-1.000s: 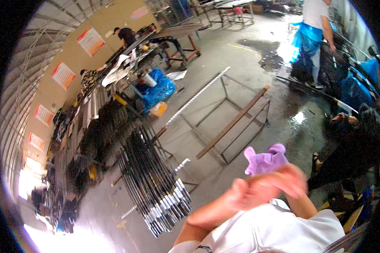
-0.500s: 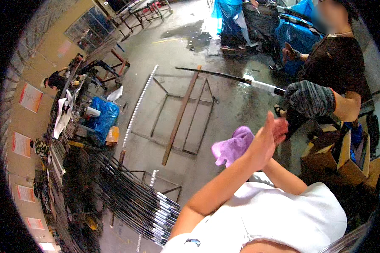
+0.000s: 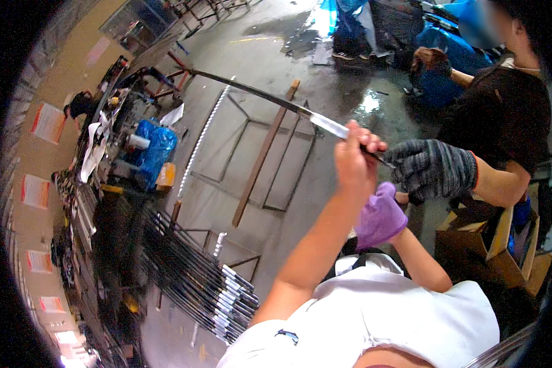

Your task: The person cleans long black rods by wiping them with a purple cloth. They pick up a rod from a bundle, wipe it down its length, and then place it back onto the bundle.

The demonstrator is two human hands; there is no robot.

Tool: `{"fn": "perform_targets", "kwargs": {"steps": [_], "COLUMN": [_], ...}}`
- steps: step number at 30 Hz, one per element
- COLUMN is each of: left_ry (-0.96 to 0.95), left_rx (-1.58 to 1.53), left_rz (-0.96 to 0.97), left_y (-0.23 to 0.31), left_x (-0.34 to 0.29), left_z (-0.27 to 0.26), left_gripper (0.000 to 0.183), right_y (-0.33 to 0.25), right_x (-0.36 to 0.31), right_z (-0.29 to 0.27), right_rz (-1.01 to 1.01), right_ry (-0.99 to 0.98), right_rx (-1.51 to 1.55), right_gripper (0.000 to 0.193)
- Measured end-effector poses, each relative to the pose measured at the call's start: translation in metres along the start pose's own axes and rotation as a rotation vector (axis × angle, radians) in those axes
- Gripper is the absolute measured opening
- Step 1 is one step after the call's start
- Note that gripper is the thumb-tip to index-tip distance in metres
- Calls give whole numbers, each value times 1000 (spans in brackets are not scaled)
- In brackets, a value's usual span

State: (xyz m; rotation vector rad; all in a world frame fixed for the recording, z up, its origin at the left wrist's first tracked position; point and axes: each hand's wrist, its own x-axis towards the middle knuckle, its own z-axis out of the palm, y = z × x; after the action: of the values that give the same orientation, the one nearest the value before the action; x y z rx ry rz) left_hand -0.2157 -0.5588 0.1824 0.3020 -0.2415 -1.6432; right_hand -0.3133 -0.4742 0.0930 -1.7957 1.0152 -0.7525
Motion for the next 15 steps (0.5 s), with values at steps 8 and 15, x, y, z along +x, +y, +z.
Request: {"fn": "perform_targets", "kwargs": {"steps": [8,15], "left_ry": [248,607], "left_rx": [1046,1997], "left_rz": [82,174], "left_y": [105,126], "left_x": [-89,-174], "left_z": [-44,-77], "left_gripper": [17,34], "right_y": [-40,-125], "right_x": [100,114], "right_z": [34,154], "right_rz": [-197,127], "right_ry": [-207,38], "right_rx": [360,762], "right_gripper": [14,11]}}
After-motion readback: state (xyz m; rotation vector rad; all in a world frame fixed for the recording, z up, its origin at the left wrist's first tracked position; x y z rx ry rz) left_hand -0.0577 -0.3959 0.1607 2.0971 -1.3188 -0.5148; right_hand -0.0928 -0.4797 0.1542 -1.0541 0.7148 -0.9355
